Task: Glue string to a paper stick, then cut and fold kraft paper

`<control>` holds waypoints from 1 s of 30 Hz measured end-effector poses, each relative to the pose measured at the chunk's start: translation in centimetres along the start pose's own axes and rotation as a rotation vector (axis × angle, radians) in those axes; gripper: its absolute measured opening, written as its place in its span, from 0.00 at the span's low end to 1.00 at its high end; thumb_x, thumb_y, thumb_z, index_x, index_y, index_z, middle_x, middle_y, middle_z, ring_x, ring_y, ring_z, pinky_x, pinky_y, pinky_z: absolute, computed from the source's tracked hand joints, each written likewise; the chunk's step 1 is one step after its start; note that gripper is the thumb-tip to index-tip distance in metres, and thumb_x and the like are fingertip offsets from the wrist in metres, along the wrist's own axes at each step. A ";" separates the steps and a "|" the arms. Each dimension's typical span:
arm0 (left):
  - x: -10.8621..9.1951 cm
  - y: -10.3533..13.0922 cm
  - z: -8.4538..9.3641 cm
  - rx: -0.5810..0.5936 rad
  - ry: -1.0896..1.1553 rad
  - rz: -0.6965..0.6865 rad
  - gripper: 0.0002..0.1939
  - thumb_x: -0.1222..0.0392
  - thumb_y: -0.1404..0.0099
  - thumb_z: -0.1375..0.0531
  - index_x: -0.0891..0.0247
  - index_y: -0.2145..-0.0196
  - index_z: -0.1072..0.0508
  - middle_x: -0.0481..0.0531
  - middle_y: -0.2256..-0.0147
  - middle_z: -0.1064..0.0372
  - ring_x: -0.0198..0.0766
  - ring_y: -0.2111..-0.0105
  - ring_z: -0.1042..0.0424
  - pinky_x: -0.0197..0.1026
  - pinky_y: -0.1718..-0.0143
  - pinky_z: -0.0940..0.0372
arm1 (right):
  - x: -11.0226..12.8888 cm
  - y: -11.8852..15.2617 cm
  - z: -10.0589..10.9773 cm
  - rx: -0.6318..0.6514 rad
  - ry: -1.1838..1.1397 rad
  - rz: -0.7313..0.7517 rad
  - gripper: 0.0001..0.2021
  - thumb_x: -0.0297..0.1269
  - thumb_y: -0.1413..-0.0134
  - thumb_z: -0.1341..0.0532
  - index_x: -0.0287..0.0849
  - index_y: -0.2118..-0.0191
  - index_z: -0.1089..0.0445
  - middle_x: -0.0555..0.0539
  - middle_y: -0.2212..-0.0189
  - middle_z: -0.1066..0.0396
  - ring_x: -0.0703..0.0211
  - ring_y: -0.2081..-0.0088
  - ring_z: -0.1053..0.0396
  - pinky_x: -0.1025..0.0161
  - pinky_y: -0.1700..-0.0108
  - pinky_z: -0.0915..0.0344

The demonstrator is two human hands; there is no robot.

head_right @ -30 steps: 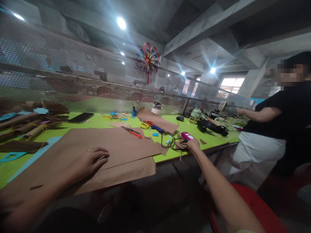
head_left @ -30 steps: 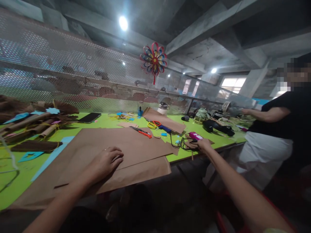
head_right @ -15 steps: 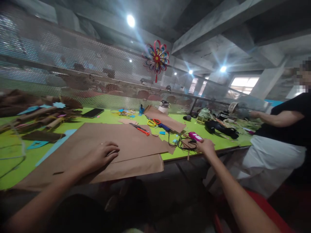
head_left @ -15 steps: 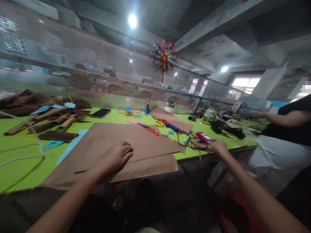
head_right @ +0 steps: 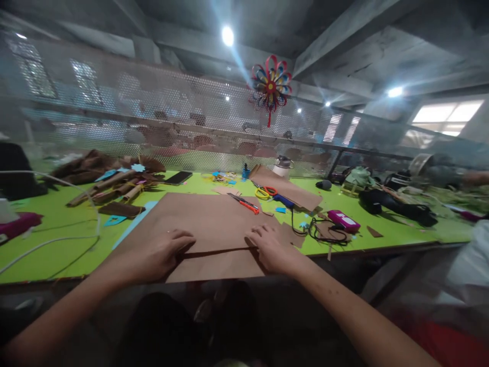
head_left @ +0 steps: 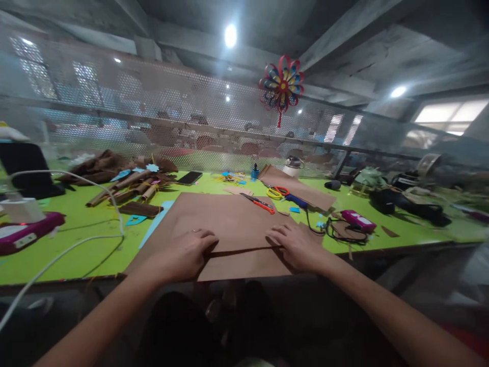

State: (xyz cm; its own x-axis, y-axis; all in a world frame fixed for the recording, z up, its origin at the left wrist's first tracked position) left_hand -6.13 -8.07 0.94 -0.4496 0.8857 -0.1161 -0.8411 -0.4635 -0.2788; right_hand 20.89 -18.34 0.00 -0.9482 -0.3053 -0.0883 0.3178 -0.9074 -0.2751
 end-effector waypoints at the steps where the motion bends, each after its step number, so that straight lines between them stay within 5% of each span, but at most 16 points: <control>1: 0.3 0.2 -0.1 -0.009 -0.004 0.004 0.23 0.70 0.45 0.47 0.58 0.53 0.25 0.55 0.52 0.27 0.45 0.53 0.29 0.43 0.51 0.35 | -0.1 -0.7 -0.5 0.030 0.012 -0.013 0.21 0.21 0.49 0.45 0.41 0.49 0.32 0.40 0.53 0.29 0.50 0.51 0.36 0.54 0.50 0.39; 6: 3.0 1.7 -0.2 -0.105 -0.040 0.110 0.24 0.72 0.42 0.53 0.61 0.56 0.22 0.57 0.54 0.25 0.46 0.55 0.27 0.48 0.51 0.34 | -1.8 -1.1 -2.3 -0.075 0.042 -0.054 0.18 0.19 0.45 0.50 0.39 0.58 0.27 0.40 0.58 0.26 0.51 0.57 0.33 0.56 0.55 0.35; 13: 6.2 4.8 -0.5 -0.212 -0.160 0.322 0.22 0.65 0.46 0.49 0.56 0.58 0.20 0.53 0.50 0.27 0.51 0.51 0.29 0.52 0.49 0.34 | -1.2 3.5 -3.6 -0.298 0.022 0.042 0.21 0.19 0.43 0.51 0.39 0.49 0.30 0.39 0.51 0.28 0.48 0.52 0.32 0.49 0.53 0.32; 24: 4.3 7.0 2.2 -0.550 0.273 0.421 0.29 0.67 0.53 0.52 0.52 0.57 0.22 0.40 0.43 0.36 0.45 0.42 0.37 0.51 0.39 0.44 | -1.6 4.4 -3.5 -0.473 -0.127 -0.029 0.30 0.18 0.46 0.52 0.47 0.39 0.39 0.40 0.43 0.35 0.46 0.41 0.41 0.41 0.43 0.40; 30: 4.8 8.0 2.4 -0.505 0.222 0.493 0.28 0.67 0.54 0.52 0.50 0.61 0.21 0.39 0.46 0.33 0.44 0.45 0.34 0.50 0.39 0.43 | -2.8 6.1 -3.7 -0.504 -0.192 -0.066 0.33 0.16 0.51 0.52 0.47 0.41 0.38 0.43 0.47 0.31 0.48 0.43 0.37 0.44 0.44 0.37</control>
State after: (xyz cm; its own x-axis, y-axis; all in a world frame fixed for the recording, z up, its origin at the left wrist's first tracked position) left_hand -15.72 -7.61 0.43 -0.6228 0.5876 -0.5165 -0.2924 -0.7872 -0.5430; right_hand 25.53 -21.96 -4.95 -0.9333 -0.3426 0.1078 0.1720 -0.6899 -0.7031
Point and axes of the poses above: each hand's wrist, its own y-axis away from the middle knuckle, its own z-axis out of the back of the hand, x = y × z, the point moved 3 cm from there along -y, towards the middle knuckle
